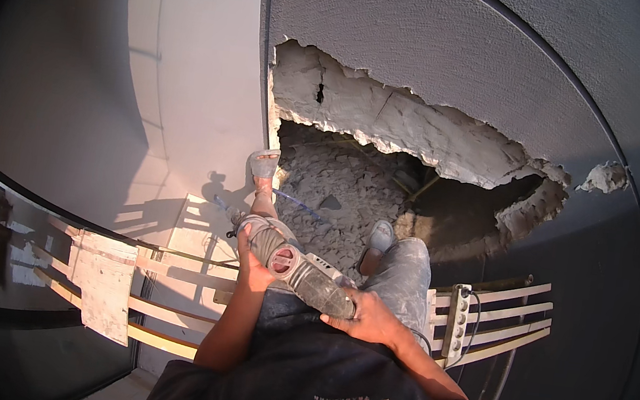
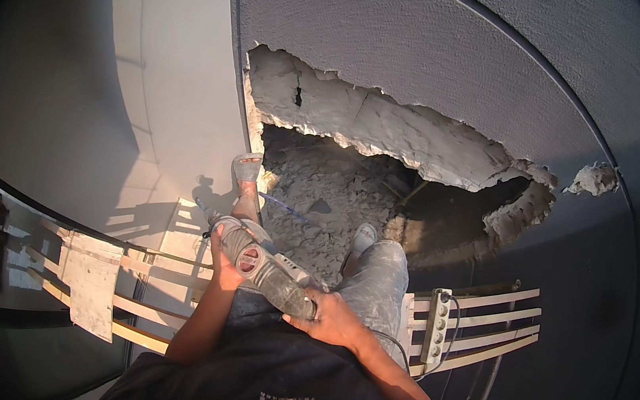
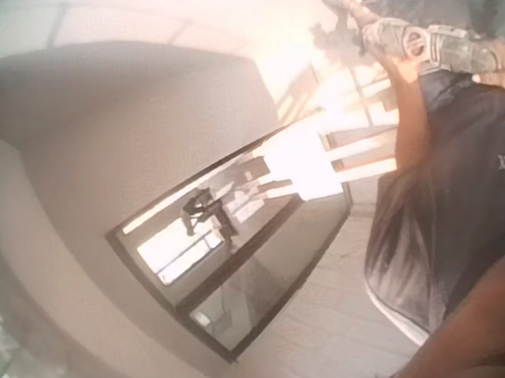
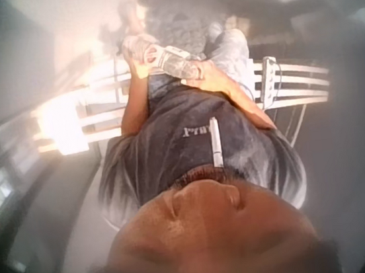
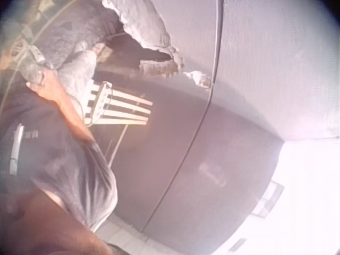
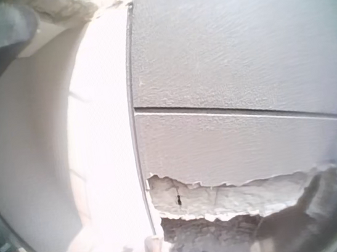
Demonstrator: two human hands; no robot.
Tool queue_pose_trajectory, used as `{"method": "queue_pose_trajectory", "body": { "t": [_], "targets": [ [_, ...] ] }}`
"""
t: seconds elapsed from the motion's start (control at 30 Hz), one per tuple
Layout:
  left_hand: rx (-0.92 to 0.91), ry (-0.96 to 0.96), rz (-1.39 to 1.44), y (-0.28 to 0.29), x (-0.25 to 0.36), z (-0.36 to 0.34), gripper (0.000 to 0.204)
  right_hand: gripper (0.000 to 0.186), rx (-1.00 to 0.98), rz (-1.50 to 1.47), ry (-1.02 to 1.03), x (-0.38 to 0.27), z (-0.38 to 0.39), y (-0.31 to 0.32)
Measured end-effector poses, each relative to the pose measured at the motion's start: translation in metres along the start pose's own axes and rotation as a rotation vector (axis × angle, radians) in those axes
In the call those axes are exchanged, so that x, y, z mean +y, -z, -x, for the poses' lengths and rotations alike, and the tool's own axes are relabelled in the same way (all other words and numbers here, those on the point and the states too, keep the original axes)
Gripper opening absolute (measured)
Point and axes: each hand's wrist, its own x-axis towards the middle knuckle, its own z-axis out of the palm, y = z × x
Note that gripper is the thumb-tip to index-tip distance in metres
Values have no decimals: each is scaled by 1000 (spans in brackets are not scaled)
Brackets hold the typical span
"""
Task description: The person uses a rotary hammer drill to break through a concrete wall, progressively enlarging the opening. The person pauses briefly to clear debris and reposition before continuing to drill until the hole is large enough to reveal the interior structure.
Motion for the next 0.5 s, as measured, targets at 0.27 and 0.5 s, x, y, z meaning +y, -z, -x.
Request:
{"method": "queue_pose_trajectory", "body": {
  "t": [0.27, 0.5],
  "targets": [
    [27, 18, -85, -1, 0, -2, 53, 58, -73, -72, -46, -13, 4, 0],
    [28, -74, -103, -12, 6, 12, 57, 59, -37, 0, -46, -20, -4, 1]
  ]
}}
